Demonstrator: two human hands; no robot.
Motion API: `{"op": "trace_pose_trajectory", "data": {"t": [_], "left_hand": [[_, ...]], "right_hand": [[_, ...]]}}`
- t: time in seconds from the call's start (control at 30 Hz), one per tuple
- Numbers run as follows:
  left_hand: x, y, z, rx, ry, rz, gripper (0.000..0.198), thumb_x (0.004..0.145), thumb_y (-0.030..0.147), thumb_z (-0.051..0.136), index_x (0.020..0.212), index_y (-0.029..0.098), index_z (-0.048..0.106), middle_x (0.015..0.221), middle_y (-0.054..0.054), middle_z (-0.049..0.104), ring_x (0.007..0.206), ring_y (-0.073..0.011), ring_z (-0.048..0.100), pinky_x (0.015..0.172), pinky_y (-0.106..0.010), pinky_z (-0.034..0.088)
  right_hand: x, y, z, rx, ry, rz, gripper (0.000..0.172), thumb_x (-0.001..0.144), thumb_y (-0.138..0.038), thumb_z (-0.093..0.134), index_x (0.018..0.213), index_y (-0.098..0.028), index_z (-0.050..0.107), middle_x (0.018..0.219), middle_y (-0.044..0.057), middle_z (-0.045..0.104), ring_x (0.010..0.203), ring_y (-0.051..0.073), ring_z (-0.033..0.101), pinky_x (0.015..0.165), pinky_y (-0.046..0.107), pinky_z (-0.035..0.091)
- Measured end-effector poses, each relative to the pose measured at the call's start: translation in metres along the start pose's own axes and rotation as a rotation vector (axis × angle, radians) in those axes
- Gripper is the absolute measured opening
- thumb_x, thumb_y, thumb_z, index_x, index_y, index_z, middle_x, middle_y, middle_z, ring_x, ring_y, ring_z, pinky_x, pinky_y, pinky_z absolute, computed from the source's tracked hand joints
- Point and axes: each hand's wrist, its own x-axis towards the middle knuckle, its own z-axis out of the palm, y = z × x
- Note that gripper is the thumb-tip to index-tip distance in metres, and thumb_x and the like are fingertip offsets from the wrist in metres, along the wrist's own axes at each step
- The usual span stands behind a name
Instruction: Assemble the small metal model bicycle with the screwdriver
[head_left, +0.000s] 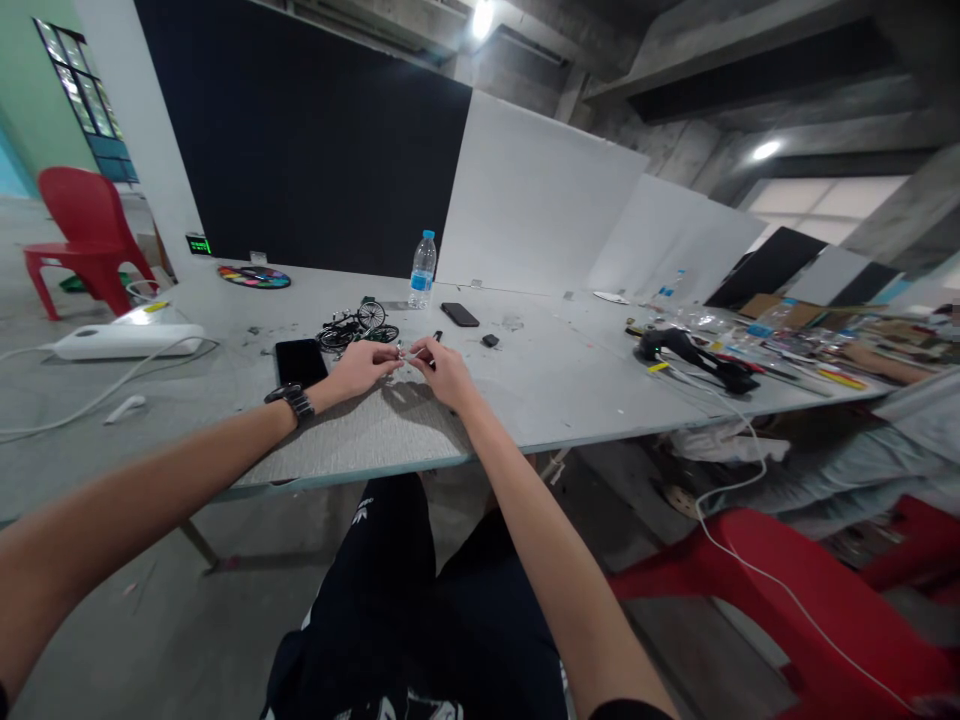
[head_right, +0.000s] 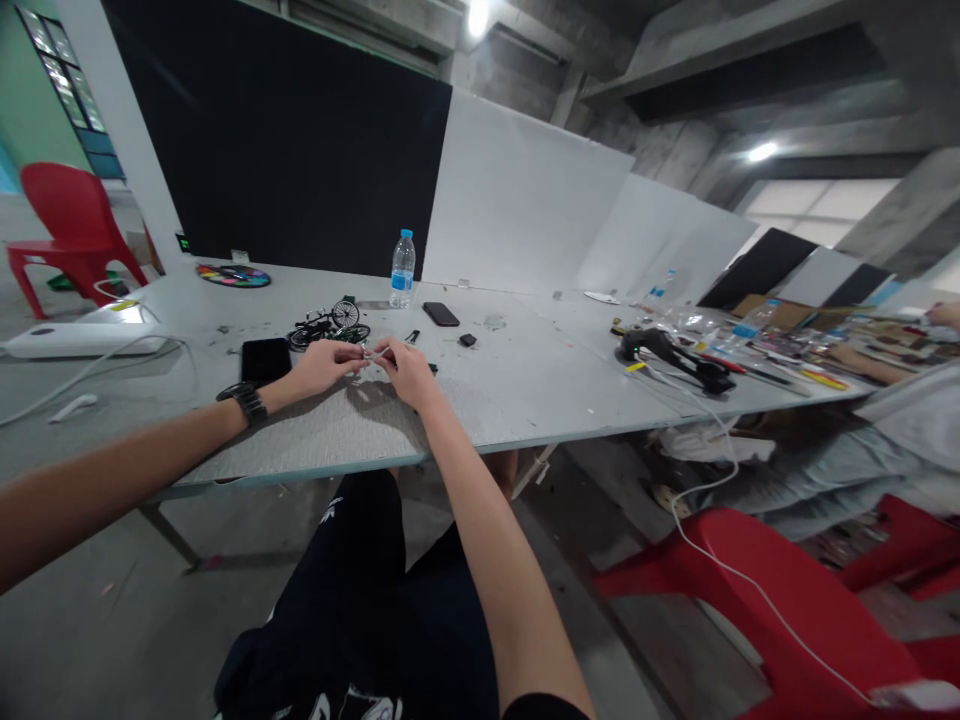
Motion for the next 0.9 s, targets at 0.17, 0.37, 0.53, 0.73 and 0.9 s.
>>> {"op": "trace_pose_trajectory", "data": {"t": [0.17,0.37,0.53,0.73,0.9], "left_hand": [[-0.0005,-0.0001,0.0001,0.024,0.008,0.013,0.035,0.090,0.053,0.069,0.088,0.019,0.079,0.089,-0.010,0.081,0.080,-0.0265,0.075,0.080,-0.037,0.059],[-0.0001,0.0004,0.0003,0.008,-0.003,-0.002,0.034,0.088,0.052,0.070,0.089,0.019,0.078,0.089,-0.010,0.081,0.079,-0.0266,0.074,0.078,-0.037,0.059],[0.0001,-0.0001,-0.0001,0.027,-0.007,0.003,0.031,0.089,0.051,0.070,0.088,0.021,0.079,0.086,-0.009,0.081,0.078,-0.0260,0.074,0.079,-0.038,0.059],[-0.0003,0.0011,-0.0005,0.009,-0.008,-0.010,0.029,0.089,0.049,0.070,0.088,0.021,0.078,0.086,-0.008,0.081,0.076,-0.0252,0.073,0.076,-0.037,0.059],[-0.0007,0.0028,-0.0017,0.052,-0.033,0.012,0.031,0.091,0.051,0.069,0.086,0.021,0.075,0.083,-0.009,0.080,0.078,-0.0259,0.073,0.079,-0.038,0.058]], "right_hand": [[-0.0001,-0.0017,0.0000,-0.023,0.012,-0.039,0.017,0.104,-0.026,0.056,0.117,-0.021,0.065,0.108,0.012,0.073,0.093,0.023,0.068,0.083,0.037,0.055],[-0.0006,0.0032,0.0018,0.008,0.007,0.004,0.018,0.105,-0.025,0.054,0.121,-0.022,0.061,0.096,0.007,0.073,0.088,0.023,0.068,0.081,0.036,0.053],[-0.0004,0.0041,0.0018,0.011,-0.004,0.006,0.017,0.106,-0.028,0.055,0.121,-0.021,0.060,0.096,0.008,0.074,0.088,0.023,0.069,0.079,0.035,0.053],[-0.0005,0.0011,0.0004,-0.015,-0.008,0.009,0.015,0.106,-0.024,0.053,0.118,-0.022,0.062,0.095,0.008,0.074,0.088,0.023,0.069,0.080,0.035,0.053],[0.0005,0.0024,0.0020,-0.049,-0.012,-0.014,0.018,0.108,-0.028,0.055,0.117,-0.021,0.069,0.097,0.008,0.076,0.089,0.022,0.069,0.083,0.034,0.052]]}}
